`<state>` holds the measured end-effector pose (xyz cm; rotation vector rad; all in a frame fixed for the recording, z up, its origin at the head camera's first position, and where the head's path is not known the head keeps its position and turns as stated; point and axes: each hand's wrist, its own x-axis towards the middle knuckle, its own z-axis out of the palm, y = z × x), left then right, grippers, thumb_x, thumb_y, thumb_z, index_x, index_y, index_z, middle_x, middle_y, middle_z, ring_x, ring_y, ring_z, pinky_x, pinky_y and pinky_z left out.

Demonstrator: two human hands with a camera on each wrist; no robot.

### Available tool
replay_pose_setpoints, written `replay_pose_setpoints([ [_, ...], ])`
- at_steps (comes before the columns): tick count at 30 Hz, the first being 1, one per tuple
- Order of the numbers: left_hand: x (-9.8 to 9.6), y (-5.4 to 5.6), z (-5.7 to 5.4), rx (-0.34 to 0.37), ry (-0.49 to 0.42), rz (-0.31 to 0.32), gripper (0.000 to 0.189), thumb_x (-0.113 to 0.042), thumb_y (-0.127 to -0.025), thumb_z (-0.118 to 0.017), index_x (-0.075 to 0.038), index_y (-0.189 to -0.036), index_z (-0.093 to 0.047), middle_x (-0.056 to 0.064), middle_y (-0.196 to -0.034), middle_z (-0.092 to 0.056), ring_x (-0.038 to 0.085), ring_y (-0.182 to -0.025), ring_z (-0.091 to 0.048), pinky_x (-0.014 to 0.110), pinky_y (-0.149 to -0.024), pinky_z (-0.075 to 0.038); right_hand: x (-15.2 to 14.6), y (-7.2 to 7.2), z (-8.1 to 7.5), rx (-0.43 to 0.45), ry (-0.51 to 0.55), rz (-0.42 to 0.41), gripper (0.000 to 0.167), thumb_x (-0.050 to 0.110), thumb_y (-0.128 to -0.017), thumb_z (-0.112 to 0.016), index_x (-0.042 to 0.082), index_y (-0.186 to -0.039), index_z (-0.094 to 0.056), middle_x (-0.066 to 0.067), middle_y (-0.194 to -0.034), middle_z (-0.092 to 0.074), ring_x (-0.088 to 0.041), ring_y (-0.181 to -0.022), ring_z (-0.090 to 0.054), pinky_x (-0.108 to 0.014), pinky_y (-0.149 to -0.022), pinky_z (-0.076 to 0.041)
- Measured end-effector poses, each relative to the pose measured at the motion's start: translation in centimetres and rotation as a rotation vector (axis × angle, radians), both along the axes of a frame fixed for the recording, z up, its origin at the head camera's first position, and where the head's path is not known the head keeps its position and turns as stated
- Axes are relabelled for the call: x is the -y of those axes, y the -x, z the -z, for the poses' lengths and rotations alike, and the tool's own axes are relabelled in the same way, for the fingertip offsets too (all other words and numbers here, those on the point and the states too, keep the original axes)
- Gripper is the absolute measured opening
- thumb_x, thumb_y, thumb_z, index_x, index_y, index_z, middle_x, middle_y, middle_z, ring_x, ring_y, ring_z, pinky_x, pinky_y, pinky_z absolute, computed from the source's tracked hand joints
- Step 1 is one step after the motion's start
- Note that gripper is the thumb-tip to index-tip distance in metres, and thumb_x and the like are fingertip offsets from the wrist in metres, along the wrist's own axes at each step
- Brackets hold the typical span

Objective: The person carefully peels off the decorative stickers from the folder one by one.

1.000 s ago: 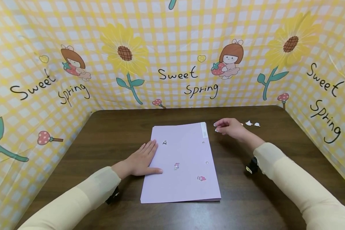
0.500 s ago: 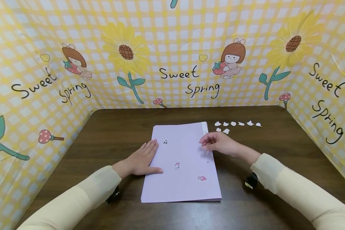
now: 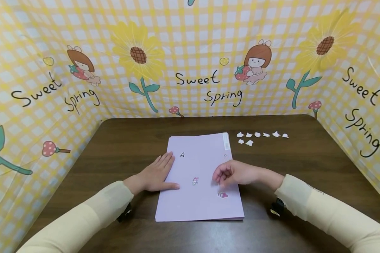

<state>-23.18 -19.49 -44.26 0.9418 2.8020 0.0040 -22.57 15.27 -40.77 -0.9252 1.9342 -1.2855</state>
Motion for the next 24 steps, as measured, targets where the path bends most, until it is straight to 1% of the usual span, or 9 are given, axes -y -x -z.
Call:
replay_pose_setpoints([
  [3,0.0,0.1,0.2,-0.01,-0.009,0.002,0.115,-0.083,-0.082,-0.036,0.003,-0.154,-0.01,0.02,-0.16,-0.004,0.033,-0.147,-0.004,0.049,-0.116,-0.011,-0.2,-0.1,0.4,-0.019,-0.009,-0.022,0.023,-0.002,-0.082,-0.074,-0.002,-0.104,-0.068,-0.012,-0.09,-0.065,-0.017,-0.08,-0.057,-0.022,-0.07,-0.047],
  [7,0.0,0.0,0.0,-0.006,-0.017,0.001,0.114,-0.082,-0.082,-0.037,0.003,-0.154,-0.01,0.02,-0.16,-0.005,0.033,-0.147,-0.004,0.049,-0.116,-0.01,-0.4,-0.4,0.8,-0.053,-0.021,-0.035,0.024,0.003,-0.079,-0.079,0.002,-0.102,-0.07,-0.007,-0.081,-0.063,-0.015,-0.075,-0.055,-0.02,-0.064,-0.044],
  [10,0.0,-0.1,-0.1,-0.008,-0.015,0.005,0.115,-0.082,-0.082,-0.037,0.003,-0.153,-0.01,0.02,-0.16,-0.005,0.033,-0.147,-0.004,0.049,-0.116,-0.011,-0.4,-0.7,0.9,-0.121,-0.048,-0.061,0.024,0.009,-0.078,-0.082,0.007,-0.1,-0.072,-0.004,-0.08,-0.061,-0.014,-0.074,-0.054,-0.021,-0.063,-0.044],
  [12,0.0,-0.1,-0.2,-0.006,-0.024,0.011,0.114,-0.081,-0.083,-0.039,0.005,-0.153,-0.012,0.021,-0.16,-0.006,0.034,-0.147,-0.005,0.05,-0.115,-0.011,-0.4,-0.9,0.9,-0.189,-0.067,-0.086,0.022,0.012,-0.079,-0.082,0.011,-0.099,-0.073,-0.003,-0.082,-0.061,-0.014,-0.075,-0.055,-0.021,-0.063,-0.045],
  [17,-0.2,-0.2,-0.5,0.001,-0.007,0.007,0.115,-0.083,-0.082,-0.036,0.005,-0.153,-0.01,0.021,-0.16,-0.005,0.033,-0.147,-0.003,0.048,-0.116,-0.009,-0.3,-1.0,0.8,-0.325,-0.106,-0.146,0.019,0.013,-0.079,-0.082,0.015,-0.096,-0.074,0.0,-0.085,-0.061,-0.013,-0.076,-0.055,-0.022,-0.065,-0.046],
  [20,-0.2,-0.2,-0.5,0.0,0.003,0.004,0.116,-0.084,-0.082,-0.033,0.004,-0.153,-0.009,0.02,-0.16,-0.003,0.032,-0.147,-0.002,0.047,-0.116,-0.008,-0.1,-1.0,0.9,-0.371,-0.137,-0.169,0.018,0.013,-0.079,-0.082,0.016,-0.096,-0.075,0.003,-0.085,-0.06,-0.01,-0.076,-0.054,-0.022,-0.067,-0.047],
  [24,-0.2,-0.3,-0.5,0.0,-0.001,0.005,0.116,-0.084,-0.081,-0.033,0.004,-0.153,-0.009,0.02,-0.16,-0.003,0.032,-0.147,-0.002,0.048,-0.116,-0.009,0.0,-1.0,1.0,-0.392,-0.168,-0.175,0.017,0.015,-0.08,-0.082,0.016,-0.095,-0.075,0.005,-0.085,-0.059,-0.007,-0.077,-0.053,-0.022,-0.068,-0.047],
])
